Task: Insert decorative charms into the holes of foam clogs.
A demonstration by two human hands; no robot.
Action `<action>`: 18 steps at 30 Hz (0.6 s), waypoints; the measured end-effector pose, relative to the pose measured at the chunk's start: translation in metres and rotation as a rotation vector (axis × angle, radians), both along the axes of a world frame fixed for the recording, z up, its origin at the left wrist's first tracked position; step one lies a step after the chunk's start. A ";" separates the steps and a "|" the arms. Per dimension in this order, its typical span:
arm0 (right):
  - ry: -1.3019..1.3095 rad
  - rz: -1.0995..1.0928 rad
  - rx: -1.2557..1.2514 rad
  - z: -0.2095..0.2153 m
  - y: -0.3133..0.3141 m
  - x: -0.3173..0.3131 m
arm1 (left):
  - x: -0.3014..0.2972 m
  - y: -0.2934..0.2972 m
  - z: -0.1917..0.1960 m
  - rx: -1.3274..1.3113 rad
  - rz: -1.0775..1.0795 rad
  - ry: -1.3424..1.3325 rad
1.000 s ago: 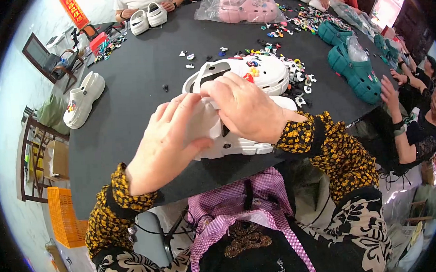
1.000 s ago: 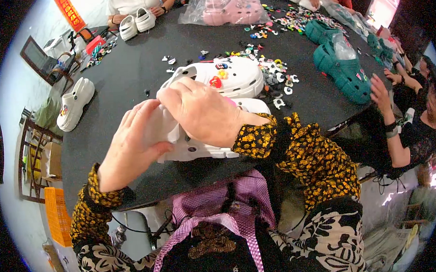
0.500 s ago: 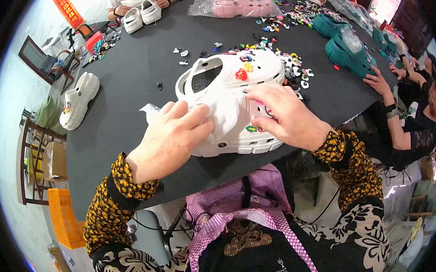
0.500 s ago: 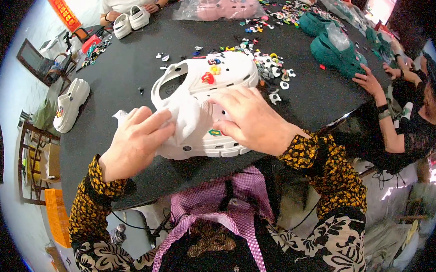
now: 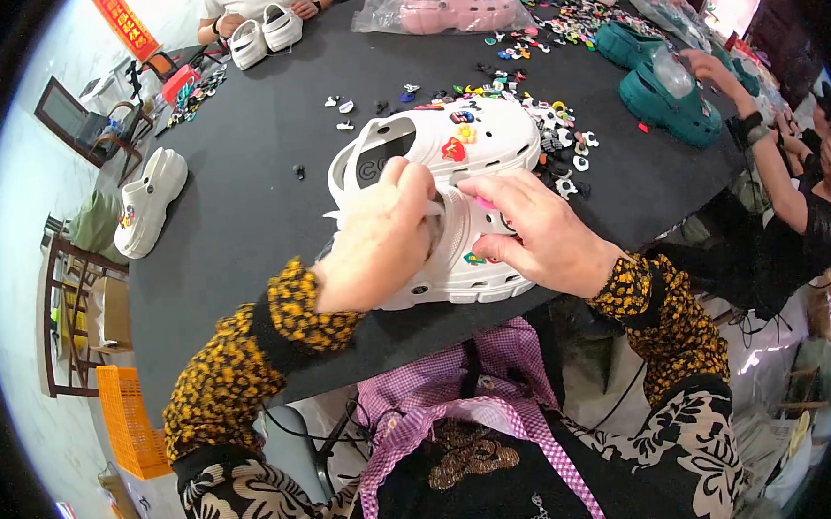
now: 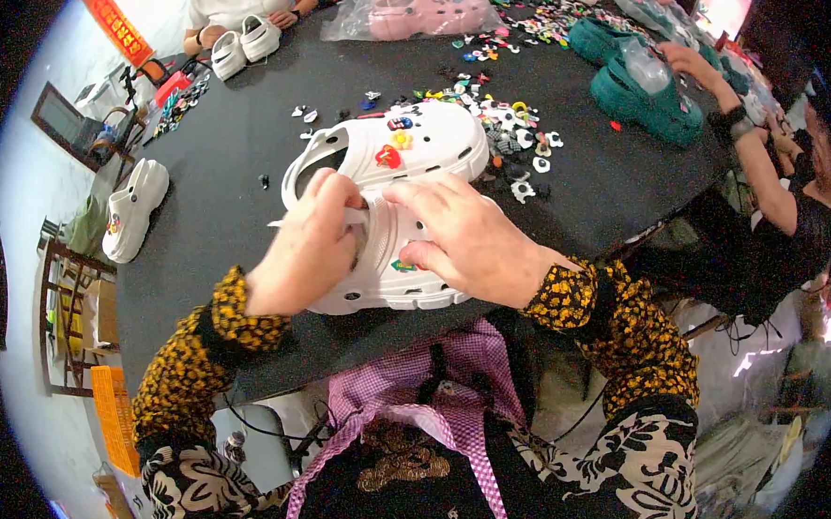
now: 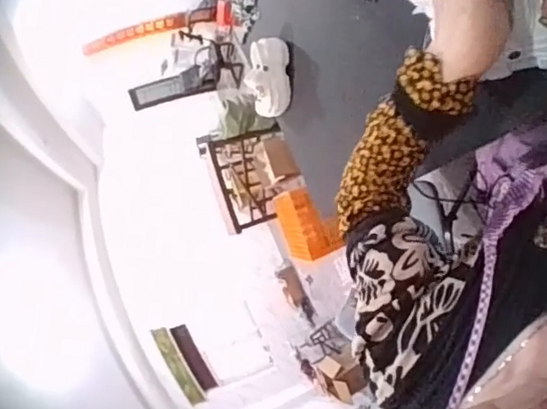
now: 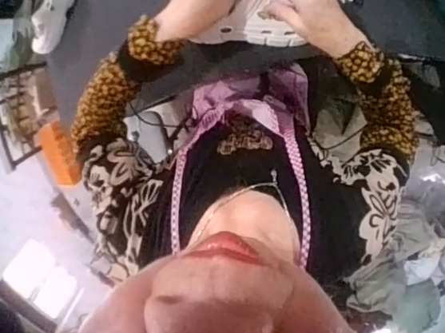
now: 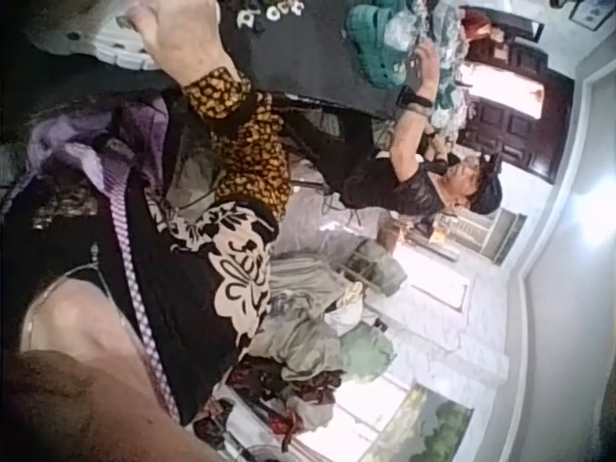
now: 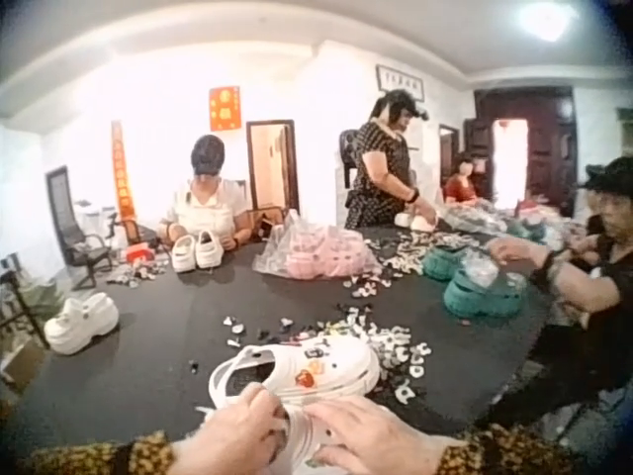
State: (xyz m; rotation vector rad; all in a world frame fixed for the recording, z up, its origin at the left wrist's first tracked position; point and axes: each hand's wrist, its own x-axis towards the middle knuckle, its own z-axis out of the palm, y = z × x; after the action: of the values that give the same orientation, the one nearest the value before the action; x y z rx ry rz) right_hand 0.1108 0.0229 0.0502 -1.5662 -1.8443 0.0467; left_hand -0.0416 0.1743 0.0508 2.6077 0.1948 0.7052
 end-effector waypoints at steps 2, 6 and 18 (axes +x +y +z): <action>-0.013 0.002 -0.007 0.001 0.000 0.000 | 0.002 -0.001 -0.006 -0.012 0.025 0.000; -0.084 -0.015 -0.009 0.005 0.001 0.001 | -0.003 -0.001 -0.006 -0.061 -0.011 -0.034; -0.304 0.130 0.013 0.053 0.017 0.008 | -0.072 -0.029 0.049 0.448 0.025 -0.004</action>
State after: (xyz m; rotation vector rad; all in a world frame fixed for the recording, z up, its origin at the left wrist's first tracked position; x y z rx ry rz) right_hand 0.1192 0.0400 0.1029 -1.5072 -2.1745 -0.1520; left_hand -0.1132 0.1454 0.0998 3.0304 0.0729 0.8429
